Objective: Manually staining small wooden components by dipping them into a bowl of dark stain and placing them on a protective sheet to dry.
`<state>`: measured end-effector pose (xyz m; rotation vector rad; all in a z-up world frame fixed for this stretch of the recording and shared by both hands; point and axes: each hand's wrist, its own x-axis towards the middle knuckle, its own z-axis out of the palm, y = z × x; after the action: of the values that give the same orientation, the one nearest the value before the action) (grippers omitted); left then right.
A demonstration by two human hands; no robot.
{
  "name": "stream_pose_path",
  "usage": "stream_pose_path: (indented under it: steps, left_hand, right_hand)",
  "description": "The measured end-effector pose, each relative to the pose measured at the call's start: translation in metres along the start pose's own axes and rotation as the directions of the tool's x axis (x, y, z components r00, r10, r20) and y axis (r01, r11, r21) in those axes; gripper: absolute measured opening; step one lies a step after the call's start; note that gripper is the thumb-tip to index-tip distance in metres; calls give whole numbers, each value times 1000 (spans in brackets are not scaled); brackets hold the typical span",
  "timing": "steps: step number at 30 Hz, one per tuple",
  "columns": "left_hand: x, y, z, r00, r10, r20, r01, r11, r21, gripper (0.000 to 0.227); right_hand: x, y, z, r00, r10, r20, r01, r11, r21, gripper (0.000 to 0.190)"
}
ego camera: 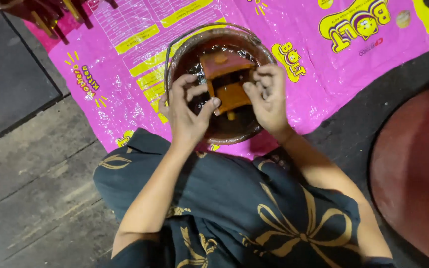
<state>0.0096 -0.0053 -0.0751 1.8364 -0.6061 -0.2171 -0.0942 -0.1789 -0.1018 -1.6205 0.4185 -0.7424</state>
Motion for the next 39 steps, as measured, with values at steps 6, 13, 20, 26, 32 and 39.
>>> stream_pose_path:
  steps: [6,13,20,26,32,39]
  left_hand:
    - [-11,13,-8,981,195,-12,-195,981,11,63]
    - [0,0,9,999,47,-1,-47,998,37,57]
    - [-11,-9,9,960,270,-81,-268,963,35,61]
    - [-18,5,0,969,229,-88,-230,973,2,62]
    - [-20,-12,13,979,168,-118,-167,986,21,65]
    - [-21,-16,10,975,193,-110,-188,981,52,66]
  right_hand:
    - [-19,2,-16,979,-178,-98,154,965,-211,39]
    - [-1,21,-11,974,-225,-23,214,950,-226,21]
    - [-2,14,-10,957,-281,-76,258,939,-227,30]
    - [-14,8,-10,966,-252,-63,233,947,-221,31]
    - [-6,31,-12,977,-214,-14,204,948,-244,28]
    - [0,24,-7,973,-231,-23,221,952,-211,33]
